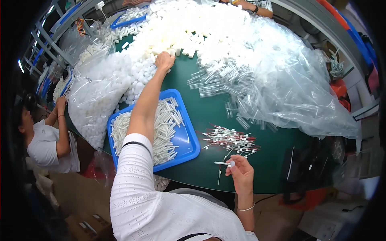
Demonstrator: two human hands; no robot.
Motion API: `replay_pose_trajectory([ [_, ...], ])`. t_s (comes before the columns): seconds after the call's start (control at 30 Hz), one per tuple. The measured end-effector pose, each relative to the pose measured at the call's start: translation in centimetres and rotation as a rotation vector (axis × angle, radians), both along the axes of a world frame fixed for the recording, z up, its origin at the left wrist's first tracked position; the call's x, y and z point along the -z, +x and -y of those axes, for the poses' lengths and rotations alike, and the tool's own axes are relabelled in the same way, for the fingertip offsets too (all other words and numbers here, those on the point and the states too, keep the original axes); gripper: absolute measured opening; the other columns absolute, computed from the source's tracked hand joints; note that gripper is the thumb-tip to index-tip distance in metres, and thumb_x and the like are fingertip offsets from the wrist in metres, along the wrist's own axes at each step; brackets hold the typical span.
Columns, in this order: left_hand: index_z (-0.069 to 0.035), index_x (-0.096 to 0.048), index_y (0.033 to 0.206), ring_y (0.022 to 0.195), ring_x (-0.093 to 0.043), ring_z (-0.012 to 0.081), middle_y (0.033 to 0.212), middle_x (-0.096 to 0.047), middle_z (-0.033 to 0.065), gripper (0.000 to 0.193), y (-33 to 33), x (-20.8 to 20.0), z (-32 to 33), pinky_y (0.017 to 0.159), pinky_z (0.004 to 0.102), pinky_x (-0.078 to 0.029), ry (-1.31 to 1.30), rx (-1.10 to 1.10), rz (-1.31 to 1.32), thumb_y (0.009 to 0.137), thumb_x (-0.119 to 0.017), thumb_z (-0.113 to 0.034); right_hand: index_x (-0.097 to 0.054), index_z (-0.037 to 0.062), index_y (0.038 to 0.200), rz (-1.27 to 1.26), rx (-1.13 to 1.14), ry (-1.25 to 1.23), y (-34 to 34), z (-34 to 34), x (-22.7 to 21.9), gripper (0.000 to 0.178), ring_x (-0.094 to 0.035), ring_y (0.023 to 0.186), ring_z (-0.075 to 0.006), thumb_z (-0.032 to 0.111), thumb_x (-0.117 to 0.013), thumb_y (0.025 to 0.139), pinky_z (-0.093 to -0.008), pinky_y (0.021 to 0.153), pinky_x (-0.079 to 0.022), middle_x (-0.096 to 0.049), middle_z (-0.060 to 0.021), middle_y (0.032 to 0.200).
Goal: The recorder is assembling small plastic components by inserting a thin rod into a base part.
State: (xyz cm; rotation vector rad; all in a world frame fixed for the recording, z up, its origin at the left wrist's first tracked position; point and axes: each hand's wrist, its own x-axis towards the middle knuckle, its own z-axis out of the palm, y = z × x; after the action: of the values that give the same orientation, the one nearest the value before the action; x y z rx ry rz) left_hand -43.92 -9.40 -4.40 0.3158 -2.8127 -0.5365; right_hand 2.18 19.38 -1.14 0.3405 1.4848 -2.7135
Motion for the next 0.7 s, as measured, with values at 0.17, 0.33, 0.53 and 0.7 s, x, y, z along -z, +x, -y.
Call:
replay_pose_trajectory([
  [0.17, -0.004, -0.067, 0.084, 0.07, -0.068, 0.0173, 0.075, -0.069, 0.0106, 0.02, 12.5, -8.1, -2.1, 0.064, 0.03, -0.053, 0.538, 0.412, -0.044, 0.075, -0.066, -0.022, -0.06, -0.0025, 0.109, -0.092, -0.012, -0.027, -1.1, -0.6, 0.4, 0.021, -0.061, 0.073, -0.0128, 0.01, -0.061, 0.092, -0.025, 0.063, -0.052, -0.064, -0.0108, 0.098],
  [0.33, -0.002, -0.057, 0.08, 0.058, -0.06, 0.0111, 0.063, -0.061, 0.007, 0.013, 30.9, -8.9, -5.2, 0.055, 0.0275, -0.048, 0.577, 0.849, 0.215, 0.073, -0.067, -0.007, -0.06, 0.0022, 0.11, -0.197, 0.017, -0.086, -4.2, 1.8, -1.2, 0.018, -0.061, 0.07, -0.0104, 0.01, -0.058, 0.094, -0.0195, 0.051, -0.047, -0.054, -0.0157, 0.128],
  [0.53, 0.0, -0.055, 0.075, 0.059, -0.054, 0.0045, 0.062, -0.056, 0.0016, 0.009, 38.7, -7.3, -6.7, 0.053, 0.0223, -0.045, 0.86, 0.932, 0.421, 0.074, -0.063, -0.001, -0.055, -0.0007, 0.111, -0.155, -0.04, -0.134, -1.8, 4.4, -0.1, 0.023, -0.063, 0.066, -0.0125, 0.016, -0.058, 0.096, -0.023, 0.057, -0.053, -0.063, -0.0166, 0.113],
  [0.7, 0.002, -0.059, 0.077, 0.062, -0.05, 0.0028, 0.064, -0.056, 0.0002, 0.004, 39.0, -6.1, -6.8, 0.054, 0.0211, -0.042, 0.949, 0.924, 0.583, 0.074, -0.06, 0.0, -0.054, -0.0014, 0.11, -0.167, 0.027, -0.204, -0.2, 3.8, -0.5, 0.025, -0.066, 0.066, -0.0153, 0.019, -0.058, 0.095, -0.023, 0.053, -0.053, -0.059, -0.0228, 0.119],
])
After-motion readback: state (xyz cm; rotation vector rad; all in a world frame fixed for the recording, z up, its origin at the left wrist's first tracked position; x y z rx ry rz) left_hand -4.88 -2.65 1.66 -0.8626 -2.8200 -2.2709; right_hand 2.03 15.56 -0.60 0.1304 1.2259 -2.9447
